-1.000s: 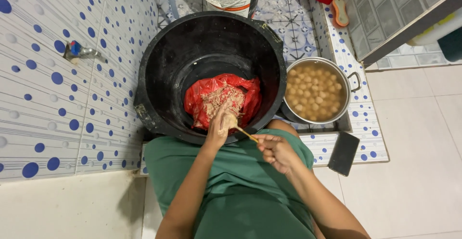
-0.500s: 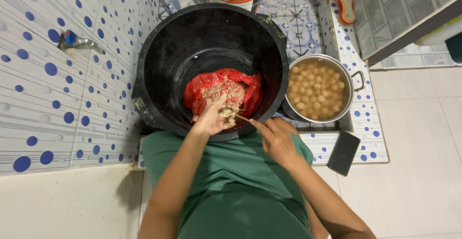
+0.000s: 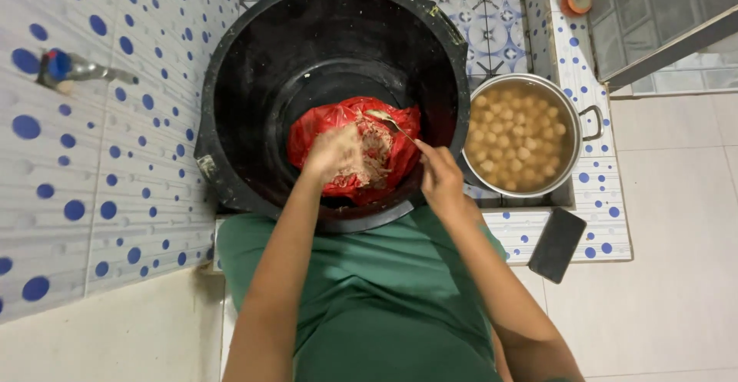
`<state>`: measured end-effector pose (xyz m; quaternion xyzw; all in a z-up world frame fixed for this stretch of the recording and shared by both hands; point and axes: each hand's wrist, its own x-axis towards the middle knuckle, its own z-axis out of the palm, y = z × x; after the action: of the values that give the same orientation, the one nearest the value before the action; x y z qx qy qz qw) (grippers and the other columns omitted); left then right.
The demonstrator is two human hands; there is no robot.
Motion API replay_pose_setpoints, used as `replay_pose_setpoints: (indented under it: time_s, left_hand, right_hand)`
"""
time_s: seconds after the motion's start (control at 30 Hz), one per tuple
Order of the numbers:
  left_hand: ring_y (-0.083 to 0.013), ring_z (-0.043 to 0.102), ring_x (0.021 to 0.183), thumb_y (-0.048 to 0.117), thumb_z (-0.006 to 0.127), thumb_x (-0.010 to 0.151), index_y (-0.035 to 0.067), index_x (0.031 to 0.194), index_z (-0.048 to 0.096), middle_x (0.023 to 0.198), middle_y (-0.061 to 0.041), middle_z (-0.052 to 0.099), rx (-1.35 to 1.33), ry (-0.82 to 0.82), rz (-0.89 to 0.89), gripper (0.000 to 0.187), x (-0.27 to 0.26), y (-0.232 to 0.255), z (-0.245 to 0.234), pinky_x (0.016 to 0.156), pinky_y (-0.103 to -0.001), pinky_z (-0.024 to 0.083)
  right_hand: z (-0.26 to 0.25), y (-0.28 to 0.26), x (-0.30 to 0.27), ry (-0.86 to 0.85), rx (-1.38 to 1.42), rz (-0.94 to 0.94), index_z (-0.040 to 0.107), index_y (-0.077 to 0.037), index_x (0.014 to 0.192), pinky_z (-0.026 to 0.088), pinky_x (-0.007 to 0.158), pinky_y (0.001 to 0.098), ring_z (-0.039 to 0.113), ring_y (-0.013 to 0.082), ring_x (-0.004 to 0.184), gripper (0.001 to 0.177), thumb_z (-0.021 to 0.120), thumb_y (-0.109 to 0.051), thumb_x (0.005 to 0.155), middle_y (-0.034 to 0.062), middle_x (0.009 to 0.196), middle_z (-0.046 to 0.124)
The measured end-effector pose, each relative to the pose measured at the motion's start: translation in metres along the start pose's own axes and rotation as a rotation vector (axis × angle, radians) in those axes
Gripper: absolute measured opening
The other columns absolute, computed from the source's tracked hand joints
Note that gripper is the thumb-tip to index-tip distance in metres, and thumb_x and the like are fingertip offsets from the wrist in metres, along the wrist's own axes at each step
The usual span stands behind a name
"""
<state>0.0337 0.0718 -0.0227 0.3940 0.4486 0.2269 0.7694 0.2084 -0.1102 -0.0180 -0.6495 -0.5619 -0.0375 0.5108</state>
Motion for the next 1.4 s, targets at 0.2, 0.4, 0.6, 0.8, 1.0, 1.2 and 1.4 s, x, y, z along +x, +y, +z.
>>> replay_pose_setpoints:
  time_s: [0.2,0.4,0.6,0.8,1.0,1.2,1.4]
  left_hand:
    - [-0.0349,0.071,0.111,0.015,0.068,0.088,0.0,0.115,0.07,0.109,-0.017,0.074,1.462,-0.062,0.012,0.032,0.143,-0.145,-0.065,0.09,-0.047,0.06]
    - [-0.036,0.064,0.123,0.014,0.068,0.085,0.002,0.136,0.056,0.126,-0.02,0.068,1.446,-0.095,-0.12,0.053,0.197,-0.218,-0.079,0.096,-0.054,0.056]
    - [-0.0455,0.057,0.129,0.007,0.072,0.083,-0.005,0.139,0.049,0.131,-0.03,0.062,1.489,-0.271,-0.082,0.062,0.094,-0.098,0.007,0.104,-0.053,0.053]
    - [-0.0429,0.061,0.125,0.009,0.067,0.088,-0.009,0.128,0.061,0.125,-0.03,0.066,1.527,-0.326,-0.102,0.044,0.058,-0.067,0.036,0.099,-0.048,0.057]
    - [-0.044,0.065,0.118,0.012,0.072,0.08,-0.009,0.124,0.065,0.12,-0.029,0.066,1.482,-0.29,-0.055,0.048,0.121,-0.151,0.01,0.095,-0.048,0.059]
    - [-0.038,0.066,0.12,0.016,0.062,0.087,-0.002,0.126,0.068,0.119,-0.022,0.07,1.447,-0.226,-0.062,0.043,0.128,-0.16,-0.004,0.101,-0.046,0.057]
    - [-0.029,0.072,0.103,0.037,0.092,0.061,0.019,0.12,0.072,0.105,-0.009,0.077,1.128,-0.425,0.339,0.066,0.17,-0.201,-0.087,0.088,-0.039,0.057]
  right_hand:
    - [0.056,0.044,-0.021,-0.055,-0.043,0.218,0.072,-0.003,0.127,0.056,0.077,0.0404,0.068,0.0307,0.08,0.043,0.057,0.014,0.091,0.0131,0.085,0.066]
    - [0.054,0.041,-0.025,-0.042,-0.106,0.283,0.07,-0.006,0.131,0.056,0.079,0.0406,0.068,0.0304,0.084,0.044,0.057,0.011,0.093,0.0111,0.085,0.063]
    - [0.058,0.046,-0.029,-0.072,-0.143,0.319,0.069,-0.011,0.133,0.056,0.078,0.0366,0.068,0.0278,0.085,0.045,0.055,0.009,0.095,0.0081,0.086,0.062]
    - [0.057,0.043,-0.027,-0.107,-0.141,0.331,0.068,-0.009,0.133,0.056,0.075,0.0373,0.067,0.0285,0.082,0.044,0.053,0.009,0.096,0.0086,0.086,0.061]
    - [0.053,0.036,-0.02,-0.11,-0.161,0.313,0.069,-0.01,0.13,0.057,0.072,0.0375,0.068,0.0303,0.08,0.043,0.055,0.008,0.094,0.0089,0.085,0.062]
    - [0.052,0.039,-0.023,-0.094,-0.145,0.314,0.07,-0.01,0.129,0.058,0.071,0.0342,0.068,0.027,0.079,0.042,0.056,0.008,0.094,0.0073,0.085,0.063]
    - [0.054,0.043,-0.026,-0.091,-0.154,0.306,0.07,-0.01,0.129,0.059,0.071,0.034,0.069,0.0258,0.078,0.044,0.058,0.009,0.091,0.0067,0.084,0.064]
